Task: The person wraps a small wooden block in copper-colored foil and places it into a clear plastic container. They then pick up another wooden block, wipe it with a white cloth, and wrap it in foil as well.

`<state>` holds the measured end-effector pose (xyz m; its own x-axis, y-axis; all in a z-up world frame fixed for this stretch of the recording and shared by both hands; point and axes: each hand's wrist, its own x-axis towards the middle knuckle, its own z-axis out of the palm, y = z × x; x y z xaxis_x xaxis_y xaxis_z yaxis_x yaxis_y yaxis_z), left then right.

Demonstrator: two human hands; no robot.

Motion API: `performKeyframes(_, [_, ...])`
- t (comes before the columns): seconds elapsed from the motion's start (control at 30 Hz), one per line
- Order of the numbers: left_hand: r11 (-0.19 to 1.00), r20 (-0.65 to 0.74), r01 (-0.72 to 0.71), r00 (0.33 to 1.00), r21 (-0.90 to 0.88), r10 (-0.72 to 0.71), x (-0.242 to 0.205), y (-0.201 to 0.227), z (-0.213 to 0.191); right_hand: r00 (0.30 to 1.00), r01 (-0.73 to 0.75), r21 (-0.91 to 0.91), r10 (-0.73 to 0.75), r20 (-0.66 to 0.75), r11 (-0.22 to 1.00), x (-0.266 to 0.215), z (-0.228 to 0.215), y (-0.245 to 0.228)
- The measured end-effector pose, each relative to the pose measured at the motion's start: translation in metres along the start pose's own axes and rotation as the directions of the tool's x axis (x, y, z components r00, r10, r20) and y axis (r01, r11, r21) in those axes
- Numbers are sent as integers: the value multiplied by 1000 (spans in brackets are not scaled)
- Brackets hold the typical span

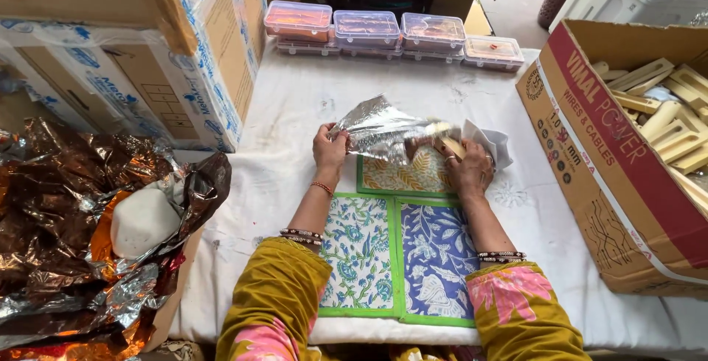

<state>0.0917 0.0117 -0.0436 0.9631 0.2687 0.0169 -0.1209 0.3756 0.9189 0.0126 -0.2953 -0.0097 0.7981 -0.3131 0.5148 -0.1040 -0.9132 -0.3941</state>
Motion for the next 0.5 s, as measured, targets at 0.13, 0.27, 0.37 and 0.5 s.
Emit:
performKeyframes(0.13, [867,-23,-54,997,496,75,-43,50,10,999,-20,45,18,30,999,-2,-8,-8])
performKeyframes(0.27, [655,39,-241,951,716,308,-64,60,21,999,-31,56,29,31,998,-5,-14,-12])
performKeyframes(0.37, [665,73,-236,962,709,264,-68,62,24,998,-39,59,37,47,997,-4,-17,-15])
performKeyframes(0.5, [639,88,-305,933,706,348,-66,53,22,997,-55,54,52,52,997,-4,-19,-16])
